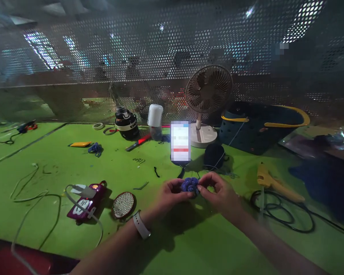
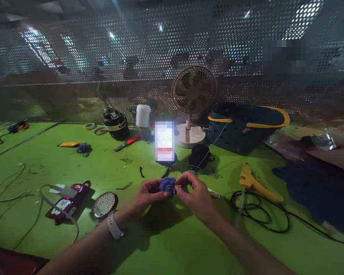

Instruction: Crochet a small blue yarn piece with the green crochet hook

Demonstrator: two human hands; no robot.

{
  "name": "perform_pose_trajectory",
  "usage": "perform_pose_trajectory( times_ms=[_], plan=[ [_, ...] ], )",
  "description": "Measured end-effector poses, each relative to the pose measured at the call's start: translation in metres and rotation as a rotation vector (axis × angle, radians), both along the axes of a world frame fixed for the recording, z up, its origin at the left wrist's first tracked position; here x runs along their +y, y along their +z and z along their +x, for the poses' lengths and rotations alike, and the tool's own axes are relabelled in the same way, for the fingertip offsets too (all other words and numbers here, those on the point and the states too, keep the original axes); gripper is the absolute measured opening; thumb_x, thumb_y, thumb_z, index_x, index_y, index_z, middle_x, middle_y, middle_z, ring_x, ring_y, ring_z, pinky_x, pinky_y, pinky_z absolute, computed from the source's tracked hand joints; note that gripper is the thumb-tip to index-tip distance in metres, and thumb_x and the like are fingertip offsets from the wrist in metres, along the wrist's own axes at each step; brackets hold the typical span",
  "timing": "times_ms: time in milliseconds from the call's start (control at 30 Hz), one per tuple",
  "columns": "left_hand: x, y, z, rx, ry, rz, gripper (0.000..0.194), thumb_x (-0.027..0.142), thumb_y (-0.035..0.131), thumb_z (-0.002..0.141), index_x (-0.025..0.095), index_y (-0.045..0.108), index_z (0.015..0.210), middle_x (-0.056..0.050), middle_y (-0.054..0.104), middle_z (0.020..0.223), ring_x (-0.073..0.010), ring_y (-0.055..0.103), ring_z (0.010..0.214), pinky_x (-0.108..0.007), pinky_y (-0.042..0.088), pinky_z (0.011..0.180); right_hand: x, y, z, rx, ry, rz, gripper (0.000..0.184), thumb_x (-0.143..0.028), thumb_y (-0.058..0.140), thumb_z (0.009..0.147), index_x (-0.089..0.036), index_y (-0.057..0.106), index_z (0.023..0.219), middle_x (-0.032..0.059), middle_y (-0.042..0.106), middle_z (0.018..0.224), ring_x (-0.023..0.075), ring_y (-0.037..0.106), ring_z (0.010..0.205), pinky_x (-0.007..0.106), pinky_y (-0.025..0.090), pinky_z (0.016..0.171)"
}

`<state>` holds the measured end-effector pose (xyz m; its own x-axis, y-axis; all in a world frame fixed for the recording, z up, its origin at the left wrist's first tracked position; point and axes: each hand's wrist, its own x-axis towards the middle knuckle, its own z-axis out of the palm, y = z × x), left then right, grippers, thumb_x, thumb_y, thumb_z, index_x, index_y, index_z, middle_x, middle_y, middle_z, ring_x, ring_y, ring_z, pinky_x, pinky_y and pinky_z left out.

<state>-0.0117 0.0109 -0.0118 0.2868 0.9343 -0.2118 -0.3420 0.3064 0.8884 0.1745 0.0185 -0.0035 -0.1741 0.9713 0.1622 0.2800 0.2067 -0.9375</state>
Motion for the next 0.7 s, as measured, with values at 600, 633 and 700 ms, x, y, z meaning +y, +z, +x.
perform_pose_trajectory(
  times_ms=[600,633,700],
  plan=[
    [-0.006,-0.007,0.007,0.056,0.149,0.070,0.032,0.031,0.086,0.063,0.015,0.069,0.084,-0.002,0.071,0.078,-0.0103,0.061,0.068,-0.023,0.046,0.065,0.002,0.000,-0.001,0.087,0.030,-0.003,0.008,-0.025,0.065,0.076,-0.022,0.060,0.082,-0.0002,0.062,0.077,0.0168,0.060,0.074,0.032,0.050,0.069],
    [-0.006,-0.007,0.006,0.058,0.145,0.090,0.031,0.030,0.085,0.065,0.015,0.068,0.087,-0.001,0.070,0.080,-0.0105,0.061,0.070,-0.023,0.046,0.066,0.003,0.000,-0.001,0.092,0.038,0.001,0.008,-0.024,0.065,0.076,-0.022,0.062,0.084,0.0002,0.064,0.079,0.0171,0.061,0.076,0.032,0.050,0.071],
    [-0.007,-0.007,0.005,0.085,0.133,0.153,0.036,0.027,0.083,0.068,0.018,0.066,0.098,-0.001,0.070,0.084,-0.0119,0.062,0.074,-0.024,0.048,0.068,0.003,-0.001,-0.002,0.105,0.059,-0.007,0.010,-0.024,0.064,0.076,-0.022,0.064,0.086,0.0014,0.066,0.082,0.0178,0.063,0.079,0.034,0.051,0.075]
  ],
)
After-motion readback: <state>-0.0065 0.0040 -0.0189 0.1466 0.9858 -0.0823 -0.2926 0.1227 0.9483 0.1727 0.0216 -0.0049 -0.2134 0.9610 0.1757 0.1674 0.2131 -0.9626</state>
